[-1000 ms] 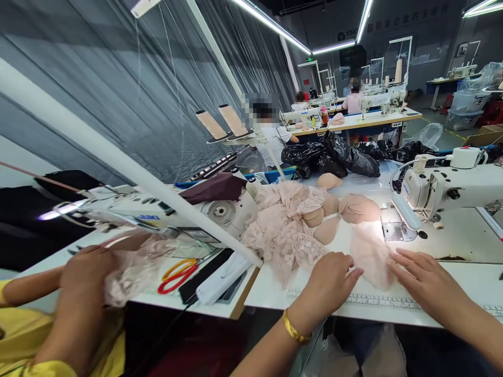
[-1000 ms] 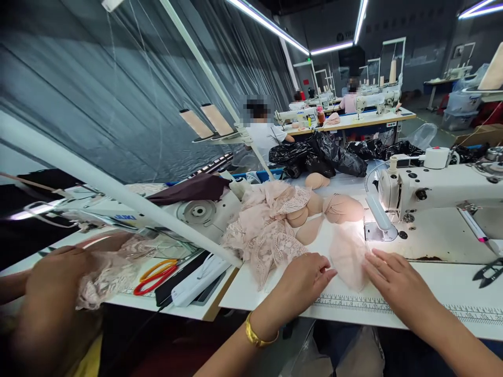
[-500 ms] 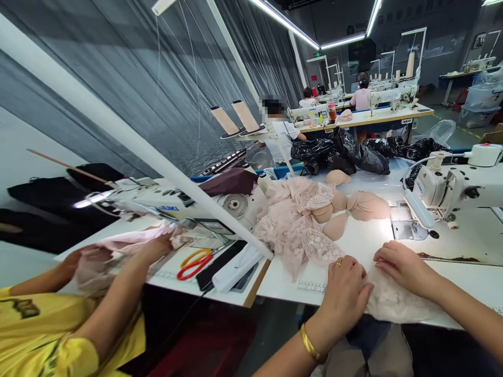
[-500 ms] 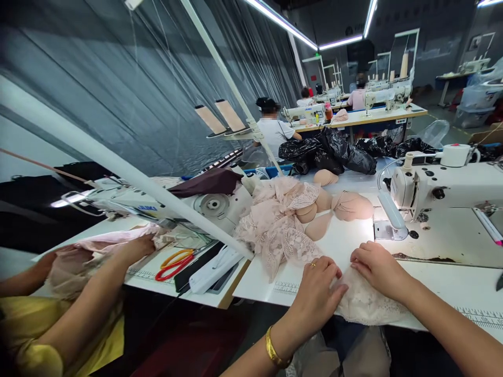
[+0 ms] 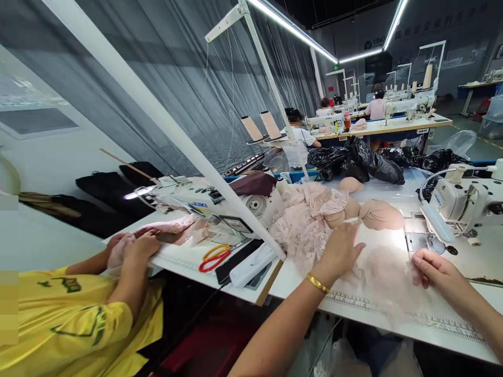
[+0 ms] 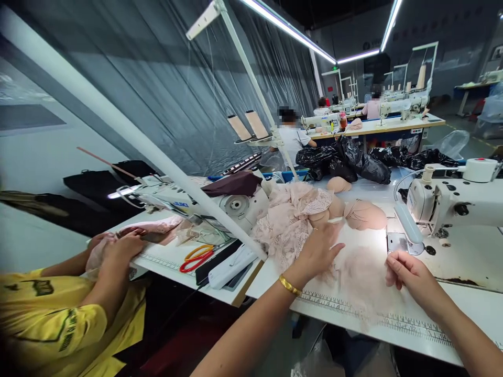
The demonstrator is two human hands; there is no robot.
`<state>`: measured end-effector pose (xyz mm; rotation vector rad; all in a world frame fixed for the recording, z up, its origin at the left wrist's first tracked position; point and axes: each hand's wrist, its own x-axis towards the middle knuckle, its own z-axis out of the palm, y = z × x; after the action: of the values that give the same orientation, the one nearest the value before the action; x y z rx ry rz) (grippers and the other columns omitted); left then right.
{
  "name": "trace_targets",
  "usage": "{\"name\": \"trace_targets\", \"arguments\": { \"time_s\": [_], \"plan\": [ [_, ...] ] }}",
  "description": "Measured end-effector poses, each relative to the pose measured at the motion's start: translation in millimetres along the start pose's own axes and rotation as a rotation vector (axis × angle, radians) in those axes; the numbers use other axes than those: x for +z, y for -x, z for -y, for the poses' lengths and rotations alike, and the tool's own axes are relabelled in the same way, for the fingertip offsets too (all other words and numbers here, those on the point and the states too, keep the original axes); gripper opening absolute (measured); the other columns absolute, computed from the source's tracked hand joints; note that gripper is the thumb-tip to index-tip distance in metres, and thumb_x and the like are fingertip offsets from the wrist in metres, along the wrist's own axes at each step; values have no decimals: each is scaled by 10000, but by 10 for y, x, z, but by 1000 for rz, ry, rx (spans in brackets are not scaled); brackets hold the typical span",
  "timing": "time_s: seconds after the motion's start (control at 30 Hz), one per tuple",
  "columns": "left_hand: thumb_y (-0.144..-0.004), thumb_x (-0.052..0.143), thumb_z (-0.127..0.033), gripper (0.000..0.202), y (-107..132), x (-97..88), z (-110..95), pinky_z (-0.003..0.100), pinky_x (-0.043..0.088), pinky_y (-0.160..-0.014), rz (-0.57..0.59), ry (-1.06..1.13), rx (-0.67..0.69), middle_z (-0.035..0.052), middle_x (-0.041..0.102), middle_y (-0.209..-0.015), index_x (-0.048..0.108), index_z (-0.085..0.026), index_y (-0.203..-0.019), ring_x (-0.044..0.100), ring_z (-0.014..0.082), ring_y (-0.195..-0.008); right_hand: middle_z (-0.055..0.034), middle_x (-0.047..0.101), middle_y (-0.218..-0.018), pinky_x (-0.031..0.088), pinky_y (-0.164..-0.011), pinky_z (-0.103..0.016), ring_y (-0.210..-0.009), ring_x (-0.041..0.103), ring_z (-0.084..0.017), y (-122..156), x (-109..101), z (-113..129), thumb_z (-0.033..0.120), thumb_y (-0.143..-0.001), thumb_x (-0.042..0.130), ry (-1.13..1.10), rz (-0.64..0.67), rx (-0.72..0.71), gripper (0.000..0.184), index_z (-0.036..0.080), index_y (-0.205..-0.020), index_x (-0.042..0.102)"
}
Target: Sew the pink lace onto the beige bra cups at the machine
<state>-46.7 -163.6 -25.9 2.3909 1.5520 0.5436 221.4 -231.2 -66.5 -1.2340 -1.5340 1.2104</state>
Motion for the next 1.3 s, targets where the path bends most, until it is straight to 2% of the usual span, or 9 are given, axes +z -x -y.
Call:
{"name": "trace_targets", "arguments": {
  "time_s": [0.13, 0.23, 0.4, 0.6, 0.7, 0.8, 0.9, 1.13, 1.3],
  "plan": [
    [-865, 560, -77, 383, -180, -23, 171, 423, 502, -907, -55, -87, -99, 183, 693, -1123, 623, -108, -1242, 663, 312, -1032, -40, 699, -790, 494, -592, -307, -709, 608, -191, -27, 5, -26, 697, -972, 535, -55, -34, 59, 498, 225, -838, 622],
    [-955, 478, -147, 266, -159, -139, 102, 358, 507, -831, -83, -32, -98, 130, 710, -1060, 635, -140, -1169, 672, 269, -975, -45, 713, -848, 477, -612, -303, -723, 582, -180, -14, 9, -19, 688, -961, 567, -116, -66, 81, 482, 219, -881, 646],
    [-1008, 496, -365, 253, -46, -315, -253, 247, 383, -603, 235, 282, 113, -12, 677, -829, 650, -198, -896, 604, 161, -723, -59, 693, -915, 482, -626, -308, -727, 580, -171, -5, 16, 0, 700, -992, 499, -132, -77, 88, 527, 203, -945, 668],
    [-942, 567, -283, 206, -93, -145, -502, 291, 401, -710, 305, 106, 217, 16, 643, -758, 625, -183, -771, 582, 188, -743, -6, 616, -764, 487, -670, -327, -744, 598, -194, -21, 65, 73, 693, -947, 591, -60, -93, 30, 489, 209, -942, 664],
    [-865, 700, -333, 308, -190, -107, -523, 380, 460, -970, 300, 175, 345, 114, 689, -1183, 681, -182, -1134, 612, 297, -1137, 9, 606, -741, 485, -677, -323, -737, 591, -190, 17, 98, 149, 628, -935, 646, 12, -75, -51, 407, 222, -908, 672],
    [-760, 795, -349, 593, -362, -165, -504, 395, 457, -1029, 569, 368, 461, 100, 616, -1359, 608, -231, -1310, 557, 312, -1270, 9, 636, -749, 484, -659, -308, -717, 596, -179, 91, 66, 262, 512, -1019, 566, 207, -31, -169, 305, 242, -943, 685],
    [-781, 745, -335, 245, -526, -261, -463, 271, 460, -744, 783, 466, 404, -1, 637, -932, 638, -208, -961, 605, 190, -874, 12, 678, -769, 484, -623, -295, -680, 619, -171, 169, -27, 404, 376, -1048, 550, 458, -168, -323, 189, 269, -980, 690],
    [-902, 575, -181, 84, -332, -344, -382, 293, 353, -667, 22, 84, 542, -5, 572, -768, 551, -201, -824, 505, 157, -711, -50, 779, -1005, 578, -802, -282, -894, 746, -183, 219, -67, 414, 71, -988, 591, 788, -530, -839, 279, 256, -1183, 666],
    [-1002, 647, -368, 194, -11, -172, -402, 360, 418, -764, 131, -384, 798, 52, 663, -928, 607, -201, -910, 596, 224, -853, -67, 806, -1113, 615, -807, -352, -960, 769, -237, 113, -225, 24, 167, -1052, 462, 912, -205, -680, 284, 249, -1125, 724]
  ]
}}
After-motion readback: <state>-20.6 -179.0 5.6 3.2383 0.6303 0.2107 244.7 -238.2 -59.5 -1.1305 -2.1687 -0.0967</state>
